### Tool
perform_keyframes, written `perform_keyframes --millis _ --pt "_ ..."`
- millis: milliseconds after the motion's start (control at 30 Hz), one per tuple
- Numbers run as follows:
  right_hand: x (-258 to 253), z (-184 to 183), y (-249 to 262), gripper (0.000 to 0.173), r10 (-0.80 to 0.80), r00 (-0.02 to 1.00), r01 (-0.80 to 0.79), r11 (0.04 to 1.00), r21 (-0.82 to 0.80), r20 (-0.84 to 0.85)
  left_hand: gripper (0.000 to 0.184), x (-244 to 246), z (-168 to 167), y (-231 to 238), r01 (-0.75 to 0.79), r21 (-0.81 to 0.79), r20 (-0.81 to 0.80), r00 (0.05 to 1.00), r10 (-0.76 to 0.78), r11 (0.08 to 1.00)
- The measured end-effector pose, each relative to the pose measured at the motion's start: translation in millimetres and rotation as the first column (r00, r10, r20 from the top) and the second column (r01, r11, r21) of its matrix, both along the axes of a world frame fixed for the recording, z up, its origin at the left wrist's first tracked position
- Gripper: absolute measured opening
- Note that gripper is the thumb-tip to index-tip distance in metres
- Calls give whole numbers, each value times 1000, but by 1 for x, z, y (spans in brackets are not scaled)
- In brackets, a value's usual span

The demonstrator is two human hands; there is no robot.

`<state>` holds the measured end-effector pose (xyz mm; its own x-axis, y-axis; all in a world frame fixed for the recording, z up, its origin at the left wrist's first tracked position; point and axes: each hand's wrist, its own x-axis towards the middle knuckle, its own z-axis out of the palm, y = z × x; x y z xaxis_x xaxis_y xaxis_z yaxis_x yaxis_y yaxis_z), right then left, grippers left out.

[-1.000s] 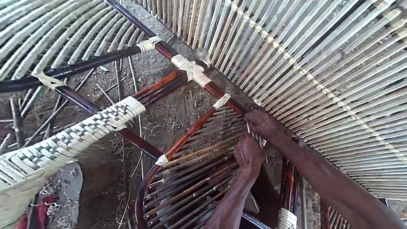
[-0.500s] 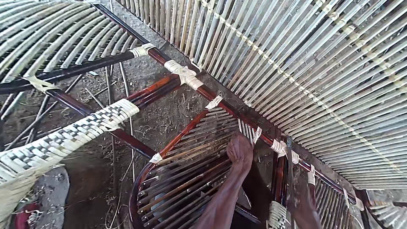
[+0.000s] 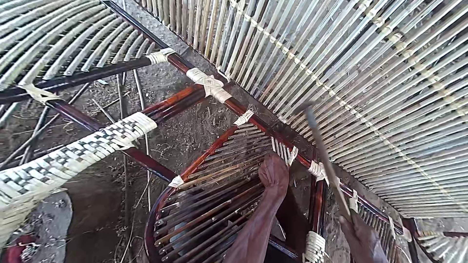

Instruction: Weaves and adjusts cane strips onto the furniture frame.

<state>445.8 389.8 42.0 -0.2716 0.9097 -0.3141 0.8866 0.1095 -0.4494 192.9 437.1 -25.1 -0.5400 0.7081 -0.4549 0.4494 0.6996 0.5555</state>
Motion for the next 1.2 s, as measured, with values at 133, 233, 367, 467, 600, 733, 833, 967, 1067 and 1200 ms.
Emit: perform_keyframes --millis 133,233,367,467,600,733,833,967,1067,1200 --pt "3 -13 18 49 145 971 -175 973 149 192 26 1 -2 -1 3 3 6 1000 -3 1000" --pt "3 -10 19 57 227 951 -285 906 312 210 25 1 -2 -2 20 34 4 1000 -20 999" --pt "-2 -12 23 51 247 913 -365 851 377 326 24 0 0 -3 25 39 0 1000 -25 999" --pt "-8 -13 31 48 217 892 -356 879 318 397 24 1 0 -2 8 40 -9 1000 -8 999" --pt "-11 -6 29 52 256 929 -342 870 356 267 25 1 0 3 -13 0 -10 1000 13 1000" --pt "-7 -8 23 51 280 920 -378 816 438 272 24 0 0 4 -8 -9 -17 1000 7 1000" --pt "-5 -17 25 48 236 879 -392 852 347 414 23 2 -2 4 -12 -6 -41 999 12 1000" --pt "-7 -14 26 51 209 920 -319 892 322 332 22 3 -3 3 -20 4 -35 999 20 1000" --pt "-9 -7 19 53 246 940 -324 860 394 236 22 2 0 2 -11 -7 -5 1000 11 1000" --pt "-3 -18 21 48 239 894 -382 848 367 379 22 2 -2 -4 11 37 -24 1000 -10 999"
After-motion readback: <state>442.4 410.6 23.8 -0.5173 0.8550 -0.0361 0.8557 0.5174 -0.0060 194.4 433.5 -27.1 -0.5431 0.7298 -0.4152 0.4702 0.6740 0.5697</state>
